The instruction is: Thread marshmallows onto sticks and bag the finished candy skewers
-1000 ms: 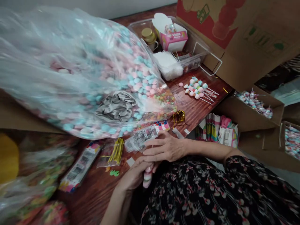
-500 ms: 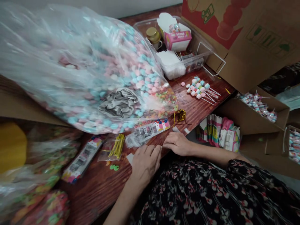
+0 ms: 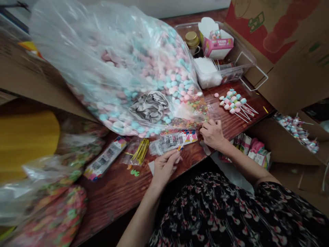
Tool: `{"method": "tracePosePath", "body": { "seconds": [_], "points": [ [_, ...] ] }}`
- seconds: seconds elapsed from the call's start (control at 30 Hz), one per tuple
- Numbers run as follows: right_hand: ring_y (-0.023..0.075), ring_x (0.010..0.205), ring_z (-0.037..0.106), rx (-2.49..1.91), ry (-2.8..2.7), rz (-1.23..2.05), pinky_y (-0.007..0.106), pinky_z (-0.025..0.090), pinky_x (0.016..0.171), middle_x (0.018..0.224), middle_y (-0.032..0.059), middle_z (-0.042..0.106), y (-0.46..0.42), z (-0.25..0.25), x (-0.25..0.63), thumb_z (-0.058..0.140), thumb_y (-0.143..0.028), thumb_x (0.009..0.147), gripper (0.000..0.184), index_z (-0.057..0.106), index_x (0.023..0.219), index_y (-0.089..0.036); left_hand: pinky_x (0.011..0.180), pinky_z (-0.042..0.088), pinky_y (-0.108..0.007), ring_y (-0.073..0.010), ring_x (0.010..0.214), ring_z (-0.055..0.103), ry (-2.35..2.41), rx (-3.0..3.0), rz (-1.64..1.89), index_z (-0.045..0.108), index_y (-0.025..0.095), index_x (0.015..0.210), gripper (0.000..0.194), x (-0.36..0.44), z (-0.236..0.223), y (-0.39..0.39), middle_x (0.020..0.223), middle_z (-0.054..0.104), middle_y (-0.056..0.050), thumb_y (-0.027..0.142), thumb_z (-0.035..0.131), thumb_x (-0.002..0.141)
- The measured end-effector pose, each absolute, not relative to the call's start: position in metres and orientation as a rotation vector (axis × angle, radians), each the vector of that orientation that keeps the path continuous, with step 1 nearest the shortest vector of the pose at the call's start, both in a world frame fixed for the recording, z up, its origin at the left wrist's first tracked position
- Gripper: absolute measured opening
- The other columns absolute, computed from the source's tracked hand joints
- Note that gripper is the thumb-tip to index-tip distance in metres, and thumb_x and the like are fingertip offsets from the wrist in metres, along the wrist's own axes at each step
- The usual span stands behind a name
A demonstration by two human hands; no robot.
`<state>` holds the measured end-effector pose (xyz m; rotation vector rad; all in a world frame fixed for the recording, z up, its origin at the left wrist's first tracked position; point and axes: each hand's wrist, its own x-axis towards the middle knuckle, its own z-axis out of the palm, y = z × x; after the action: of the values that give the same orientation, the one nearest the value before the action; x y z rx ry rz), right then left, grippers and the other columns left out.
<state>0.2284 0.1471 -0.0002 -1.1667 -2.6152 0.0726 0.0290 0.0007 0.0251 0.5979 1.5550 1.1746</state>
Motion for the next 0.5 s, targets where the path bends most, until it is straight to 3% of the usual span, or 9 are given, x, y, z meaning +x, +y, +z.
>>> {"method": "tracePosePath", "body": {
  "seconds": [0.17, 0.3, 0.4, 0.5],
  "points": [
    [0.0178, 0.081, 0.054, -0.976, -2.021, 0.809, 0.034, 0.037, 0.075, 0.084, 0.0023, 0.067, 0.158, 0.011, 0.232, 0.057, -0.029, 0.090, 0.016, 0.065, 0.079, -0.021, 0.029, 0.020, -0.015, -0.0059, 0.036, 0.043, 1.413, 0.366, 1.158, 0.069, 0.015, 0.079, 0.031, 0.029, 0.026, 0.004, 0.059, 0.062, 0.000, 0.042, 0.078, 0.068],
    [0.0090, 0.050, 0.042, -0.906, -1.453, 1.381, 0.023, 0.032, 0.049, 0.069, -0.0032, 0.060, 0.163, 0.023, 0.221, 0.061, -0.036, 0.087, 0.018, 0.059, 0.077, -0.021, 0.037, 0.040, -0.017, -0.0126, 0.050, 0.062, 1.220, 0.305, 1.192, 0.069, 0.012, 0.081, 0.030, 0.031, 0.033, 0.019, 0.071, 0.070, -0.005, 0.036, 0.080, 0.066],
    [0.0087, 0.051, 0.046, -0.905, -1.520, 1.369, 0.022, 0.034, 0.048, 0.068, -0.0023, 0.060, 0.160, 0.029, 0.212, 0.059, -0.033, 0.089, 0.017, 0.059, 0.078, -0.020, 0.046, 0.049, -0.021, -0.0142, 0.054, 0.066, 1.148, 0.313, 1.240, 0.070, 0.011, 0.089, 0.034, 0.034, 0.040, 0.032, 0.078, 0.073, -0.008, 0.032, 0.081, 0.065],
    [0.0135, 0.066, 0.058, -0.858, -1.765, 1.005, 0.028, 0.047, 0.064, 0.070, 0.0003, 0.062, 0.153, 0.029, 0.207, 0.057, -0.027, 0.090, 0.015, 0.062, 0.077, -0.020, 0.046, 0.049, -0.021, -0.0151, 0.054, 0.067, 1.119, 0.297, 1.258, 0.071, 0.011, 0.092, 0.037, 0.039, 0.042, 0.043, 0.081, 0.074, -0.008, 0.031, 0.082, 0.064]
  ]
}}
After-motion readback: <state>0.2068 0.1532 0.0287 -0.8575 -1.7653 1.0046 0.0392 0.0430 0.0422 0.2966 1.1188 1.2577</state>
